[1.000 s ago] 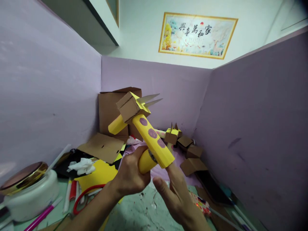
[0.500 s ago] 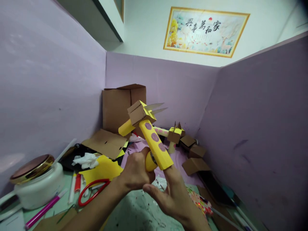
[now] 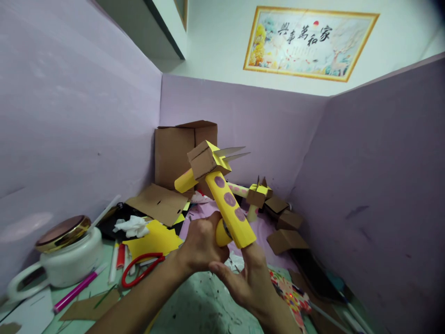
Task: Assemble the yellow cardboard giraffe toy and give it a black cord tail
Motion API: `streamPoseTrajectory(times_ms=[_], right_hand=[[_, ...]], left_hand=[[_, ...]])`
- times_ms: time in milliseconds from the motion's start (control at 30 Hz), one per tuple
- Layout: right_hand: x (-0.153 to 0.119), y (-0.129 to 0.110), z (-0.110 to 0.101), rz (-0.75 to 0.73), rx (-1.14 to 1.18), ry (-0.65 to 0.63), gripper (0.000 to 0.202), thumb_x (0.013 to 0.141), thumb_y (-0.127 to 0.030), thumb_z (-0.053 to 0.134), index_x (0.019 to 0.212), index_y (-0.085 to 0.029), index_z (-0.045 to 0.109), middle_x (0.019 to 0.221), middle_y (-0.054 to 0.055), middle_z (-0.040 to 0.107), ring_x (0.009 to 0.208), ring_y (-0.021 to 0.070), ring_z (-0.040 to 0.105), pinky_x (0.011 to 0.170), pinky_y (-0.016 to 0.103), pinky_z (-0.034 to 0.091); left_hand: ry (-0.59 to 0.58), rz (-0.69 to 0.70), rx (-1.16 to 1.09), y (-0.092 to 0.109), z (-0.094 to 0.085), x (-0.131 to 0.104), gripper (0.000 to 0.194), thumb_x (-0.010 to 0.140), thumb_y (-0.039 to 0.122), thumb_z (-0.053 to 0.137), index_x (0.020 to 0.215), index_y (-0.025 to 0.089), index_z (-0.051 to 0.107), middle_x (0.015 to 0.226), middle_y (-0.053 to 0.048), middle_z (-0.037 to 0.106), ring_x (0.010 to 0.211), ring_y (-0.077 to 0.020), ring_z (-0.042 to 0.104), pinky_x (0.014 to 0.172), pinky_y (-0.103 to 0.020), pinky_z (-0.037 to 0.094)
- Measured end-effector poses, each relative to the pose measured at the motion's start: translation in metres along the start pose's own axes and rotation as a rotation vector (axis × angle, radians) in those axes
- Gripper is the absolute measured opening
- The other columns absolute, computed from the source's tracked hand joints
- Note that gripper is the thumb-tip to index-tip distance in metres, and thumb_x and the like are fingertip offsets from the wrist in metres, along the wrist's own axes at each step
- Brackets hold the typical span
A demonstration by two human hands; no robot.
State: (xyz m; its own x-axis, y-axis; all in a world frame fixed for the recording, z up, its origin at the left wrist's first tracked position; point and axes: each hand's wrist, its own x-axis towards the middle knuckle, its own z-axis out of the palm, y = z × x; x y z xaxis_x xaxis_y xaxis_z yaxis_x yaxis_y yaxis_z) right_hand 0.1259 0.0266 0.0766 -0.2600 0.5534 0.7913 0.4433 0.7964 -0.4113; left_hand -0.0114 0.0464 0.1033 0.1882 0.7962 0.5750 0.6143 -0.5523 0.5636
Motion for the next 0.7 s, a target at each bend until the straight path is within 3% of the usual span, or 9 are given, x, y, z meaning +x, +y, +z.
streamPoseTrajectory(times_ms=[233, 467, 700], right_hand=[[-0.0013, 0.003, 0.0039, -0.008, 0.032, 0.02, 0.072, 0.078, -0.052, 0.061, 0.136, -0.017, 0.038, 0.136, 0.016, 0.048, 0.129, 0.0369, 0.039, 0.105, 0.056, 0.035], [-0.0017, 0.0019, 0.0035, -0.032, 0.054, 0.038, 0.074, 0.078, -0.04, 0.065, 0.14, -0.018, 0.032, 0.139, 0.015, 0.045, 0.129, 0.0325, 0.041, 0.104, 0.047, 0.04], [-0.0028, 0.0027, 0.0052, -0.048, 0.032, 0.072, 0.071, 0.078, -0.04, 0.065, 0.138, -0.018, 0.033, 0.135, 0.015, 0.048, 0.126, 0.0329, 0.044, 0.101, 0.049, 0.042]], left_hand=[[0.003, 0.023, 0.036, -0.0057, 0.0047, -0.0002, 0.045, 0.054, 0.015, 0.055, 0.099, 0.017, 0.056, 0.071, -0.004, 0.069, 0.063, -0.0238, 0.065, 0.055, -0.03, 0.047], [0.007, 0.044, 0.041, -0.0047, 0.005, -0.0001, 0.041, 0.053, 0.015, 0.054, 0.094, 0.017, 0.057, 0.069, -0.004, 0.068, 0.061, -0.0236, 0.064, 0.054, -0.03, 0.046], [-0.03, 0.009, 0.047, -0.0038, 0.0061, -0.0003, 0.042, 0.053, 0.016, 0.055, 0.094, 0.017, 0.057, 0.067, -0.004, 0.068, 0.061, -0.0235, 0.064, 0.053, -0.03, 0.045]])
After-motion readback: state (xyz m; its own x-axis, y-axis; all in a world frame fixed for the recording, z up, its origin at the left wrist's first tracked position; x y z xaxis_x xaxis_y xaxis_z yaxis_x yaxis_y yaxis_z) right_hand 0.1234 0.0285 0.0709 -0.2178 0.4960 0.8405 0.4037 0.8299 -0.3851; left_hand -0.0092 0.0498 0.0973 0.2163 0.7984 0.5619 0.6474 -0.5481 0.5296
